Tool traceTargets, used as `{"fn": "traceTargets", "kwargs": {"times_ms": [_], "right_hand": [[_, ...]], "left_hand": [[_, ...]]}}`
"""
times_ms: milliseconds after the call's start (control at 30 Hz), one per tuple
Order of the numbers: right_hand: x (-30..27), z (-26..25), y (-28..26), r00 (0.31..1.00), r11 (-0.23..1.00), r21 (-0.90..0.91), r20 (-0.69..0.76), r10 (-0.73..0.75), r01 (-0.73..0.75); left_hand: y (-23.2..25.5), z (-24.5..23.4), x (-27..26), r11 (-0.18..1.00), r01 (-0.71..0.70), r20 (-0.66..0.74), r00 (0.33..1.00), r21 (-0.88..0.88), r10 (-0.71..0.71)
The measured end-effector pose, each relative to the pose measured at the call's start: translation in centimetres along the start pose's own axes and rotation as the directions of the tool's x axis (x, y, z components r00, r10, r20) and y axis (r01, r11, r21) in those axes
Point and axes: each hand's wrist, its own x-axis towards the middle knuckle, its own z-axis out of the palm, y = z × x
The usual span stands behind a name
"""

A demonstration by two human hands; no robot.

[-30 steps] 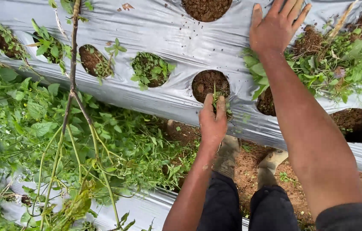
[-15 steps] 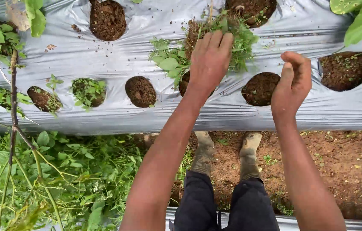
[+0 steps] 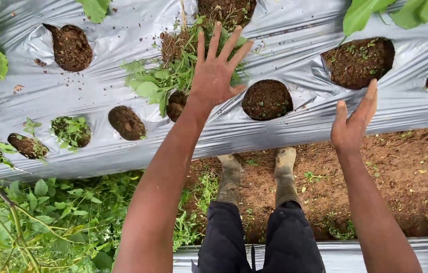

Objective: The person weeds a garden bed covered with plastic mulch, pulling out unwanted plants by hand and using a hoe to clear weeds from the soil between the rows. They remove various small green plants and dry leaves from the planting holes and the ground.

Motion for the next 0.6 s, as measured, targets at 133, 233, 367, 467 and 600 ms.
{"fn": "traceTargets", "kwargs": {"times_ms": [133, 233, 367, 467, 600], "right_hand": [[3.0, 3.3, 0.9, 0.955, 0.974, 0.141, 0.261, 0.138, -0.179], [3.2, 3.7, 2.4, 0.941, 0.988, 0.039, 0.312, 0.133, -0.152], [3.3, 3.8, 5.1, 0.931, 0.997, 0.066, 0.364, 0.006, -0.032], [3.6, 4.1, 5.7, 0.930, 0.998, 0.055, 0.366, 0.007, -0.030], [3.4, 4.3, 5.7, 0.939, 0.998, 0.065, 0.343, -0.029, 0.007]], "left_hand": [[-0.3, 3.7, 1.5, 0.997, -0.064, 0.037, 0.997, -0.046, 0.066], [-2.0, 4.2, -0.1, 0.992, -0.123, 0.005, 0.992, 0.009, 0.123], [-5.4, 2.6, -3.2, 0.954, -0.234, 0.167, 0.965, 0.187, 0.204], [-7.5, 1.5, -6.5, 0.946, -0.158, 0.201, 0.974, 0.282, 0.103], [-8.5, 1.4, -8.9, 0.994, -0.015, 0.042, 0.999, -0.113, 0.019]]}}
